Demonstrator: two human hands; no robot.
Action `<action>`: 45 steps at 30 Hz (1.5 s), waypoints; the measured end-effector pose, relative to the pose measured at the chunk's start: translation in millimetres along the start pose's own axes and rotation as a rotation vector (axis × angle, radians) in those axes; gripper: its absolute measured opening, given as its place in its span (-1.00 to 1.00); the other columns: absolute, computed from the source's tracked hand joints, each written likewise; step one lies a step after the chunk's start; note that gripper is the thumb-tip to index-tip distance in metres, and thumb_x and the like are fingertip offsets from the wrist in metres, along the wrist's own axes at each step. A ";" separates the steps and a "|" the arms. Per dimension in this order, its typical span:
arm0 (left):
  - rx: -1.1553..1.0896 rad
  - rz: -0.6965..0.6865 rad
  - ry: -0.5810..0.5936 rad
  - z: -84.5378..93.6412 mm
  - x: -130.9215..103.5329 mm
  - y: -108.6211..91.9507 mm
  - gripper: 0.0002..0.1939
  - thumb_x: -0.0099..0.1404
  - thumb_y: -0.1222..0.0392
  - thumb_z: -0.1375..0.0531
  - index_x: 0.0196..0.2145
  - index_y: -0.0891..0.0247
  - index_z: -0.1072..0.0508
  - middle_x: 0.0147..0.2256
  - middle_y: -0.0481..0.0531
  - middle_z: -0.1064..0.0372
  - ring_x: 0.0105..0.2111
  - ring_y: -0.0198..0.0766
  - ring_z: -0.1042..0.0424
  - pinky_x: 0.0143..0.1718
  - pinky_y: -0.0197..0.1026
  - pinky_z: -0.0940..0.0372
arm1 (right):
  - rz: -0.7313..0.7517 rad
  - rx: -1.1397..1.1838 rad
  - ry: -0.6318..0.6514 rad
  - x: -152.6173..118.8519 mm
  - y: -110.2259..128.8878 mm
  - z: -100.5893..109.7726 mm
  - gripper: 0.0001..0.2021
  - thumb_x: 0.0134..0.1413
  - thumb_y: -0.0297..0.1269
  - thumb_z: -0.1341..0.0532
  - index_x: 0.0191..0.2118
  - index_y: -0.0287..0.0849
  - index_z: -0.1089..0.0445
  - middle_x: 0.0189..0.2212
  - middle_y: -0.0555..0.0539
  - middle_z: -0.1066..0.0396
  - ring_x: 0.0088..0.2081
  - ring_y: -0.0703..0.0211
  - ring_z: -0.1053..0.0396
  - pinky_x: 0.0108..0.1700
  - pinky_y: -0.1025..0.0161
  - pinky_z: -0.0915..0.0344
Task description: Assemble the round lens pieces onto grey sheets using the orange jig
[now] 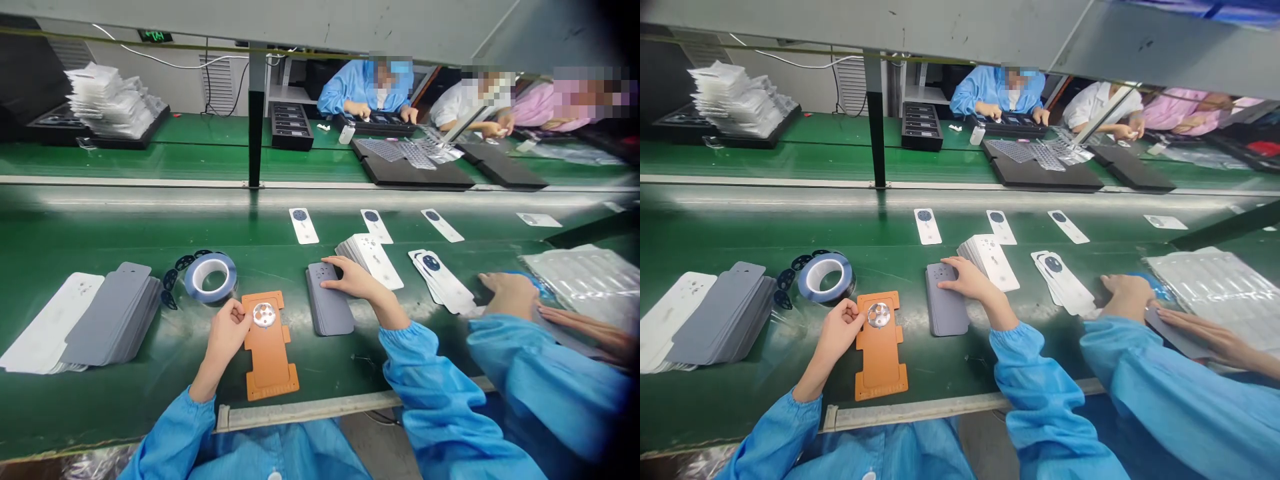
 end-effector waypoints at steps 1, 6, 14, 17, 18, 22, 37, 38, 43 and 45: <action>-0.009 0.000 0.003 0.4 -0.4 0.2 -0.82 0.14 0.16 -0.26 -0.46 0.16 -0.29 -0.59 -0.19 -0.25 -0.59 -0.34 -0.29 -0.49 -0.31 -0.13 | 0.009 0.012 -0.036 -1.6 1.8 0.1 -0.38 0.07 -0.07 -0.40 0.24 -0.11 -0.38 0.25 -0.26 -0.33 0.25 -0.21 -0.32 0.26 -0.11 -0.28; -0.056 -0.013 0.042 6.6 -6.4 -1.0 -0.80 0.24 0.02 -0.24 -0.39 0.19 -0.37 -0.48 -0.08 -0.42 -0.51 -0.27 -0.45 -0.40 -0.25 -0.30 | 0.037 0.064 -0.276 -12.8 10.5 11.3 -0.75 0.22 -0.12 -0.25 -0.09 -0.13 -0.52 0.03 -0.20 -0.50 0.10 -0.14 -0.44 0.17 -0.10 -0.34; 0.112 -0.311 0.106 18.1 -29.2 -2.2 -0.48 0.38 0.06 -0.20 0.26 0.12 -0.30 0.38 0.19 -0.15 0.35 0.03 -0.20 0.27 0.10 -0.25 | -0.075 -0.109 0.034 1.2 -0.3 2.8 -0.34 0.06 -0.04 -0.39 0.23 -0.23 -0.36 0.20 -0.38 -0.38 0.22 -0.34 -0.35 0.22 -0.20 -0.30; 0.131 -0.361 0.205 15.9 -31.5 2.8 -0.34 0.44 0.04 -0.16 0.41 0.11 -0.10 0.44 0.15 -0.04 0.42 0.00 -0.07 0.42 0.16 -0.04 | -0.124 -0.115 -0.038 1.8 -1.9 10.2 -0.48 0.03 -0.06 -0.41 0.06 -0.24 -0.45 0.04 -0.35 -0.49 0.05 -0.31 -0.47 0.08 -0.18 -0.41; 0.128 -0.360 0.220 15.8 -31.3 4.2 -0.32 0.44 0.03 -0.16 0.43 0.11 -0.08 0.44 0.15 -0.03 0.42 0.01 -0.06 0.42 0.16 -0.03 | -0.121 -0.092 -0.085 -0.8 1.1 16.1 -0.54 0.03 -0.06 -0.41 0.00 -0.22 -0.47 -0.03 -0.32 -0.52 0.00 -0.28 -0.49 0.03 -0.17 -0.43; 0.077 -0.351 0.240 18.7 -29.3 5.4 -0.34 0.48 0.00 -0.12 0.44 0.12 -0.08 0.44 0.13 -0.03 0.42 0.02 -0.06 0.43 0.14 -0.05 | -0.048 0.260 -0.190 -22.8 38.3 37.3 -0.60 0.10 0.03 -0.38 -0.04 -0.12 -0.48 -0.31 -0.12 -0.55 -0.26 -0.05 -0.53 -0.18 0.00 -0.50; 0.057 -0.329 0.316 19.8 -27.2 6.6 -0.13 0.37 -0.10 -0.24 0.48 0.09 0.04 0.47 0.12 0.09 0.45 0.14 0.04 0.42 0.24 -0.02 | -0.018 0.593 -0.016 -54.0 127.3 -93.6 -0.63 0.24 0.05 -0.29 0.03 -0.06 -0.46 -0.20 -0.13 -0.54 -0.31 0.07 -0.49 -0.25 0.11 -0.53; 0.070 -0.329 0.312 18.6 -27.1 6.9 -0.07 0.33 -0.11 -0.29 0.48 0.08 0.05 0.47 0.13 0.09 0.45 0.16 0.03 0.41 0.24 -0.03 | -0.008 0.573 -0.009 -54.7 126.3 -94.3 -0.64 0.26 0.04 -0.28 0.03 -0.05 -0.46 -0.18 -0.13 -0.54 -0.33 0.08 -0.48 -0.26 0.10 -0.53; 0.140 -0.352 0.294 11.4 -26.5 13.8 0.07 0.22 -0.03 -0.40 0.49 0.01 0.10 0.48 0.12 0.12 0.45 0.14 0.03 0.43 0.23 0.02 | 0.186 0.329 -0.048 -50.7 132.3 -93.4 -0.72 0.31 -0.13 -0.25 0.08 -0.03 -0.44 -0.03 -0.17 -0.48 -0.12 0.00 -0.50 0.01 -0.01 -0.51; 0.158 -0.368 0.293 9.7 -27.0 16.1 0.07 0.24 0.01 -0.39 0.49 0.00 0.15 0.49 0.10 0.16 0.47 0.11 0.09 0.44 0.21 0.06 | 0.267 0.163 -0.081 -48.5 135.0 -95.9 -0.68 0.31 -0.18 -0.23 0.13 -0.04 -0.42 0.02 -0.22 -0.42 0.04 -0.10 -0.44 0.14 -0.10 -0.45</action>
Point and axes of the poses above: each hand's wrist, its own x-axis towards the middle knuckle, its own z-axis out of the back of the hand, y = z × x, the point moved 3 cm from there along x, towards the middle knuckle
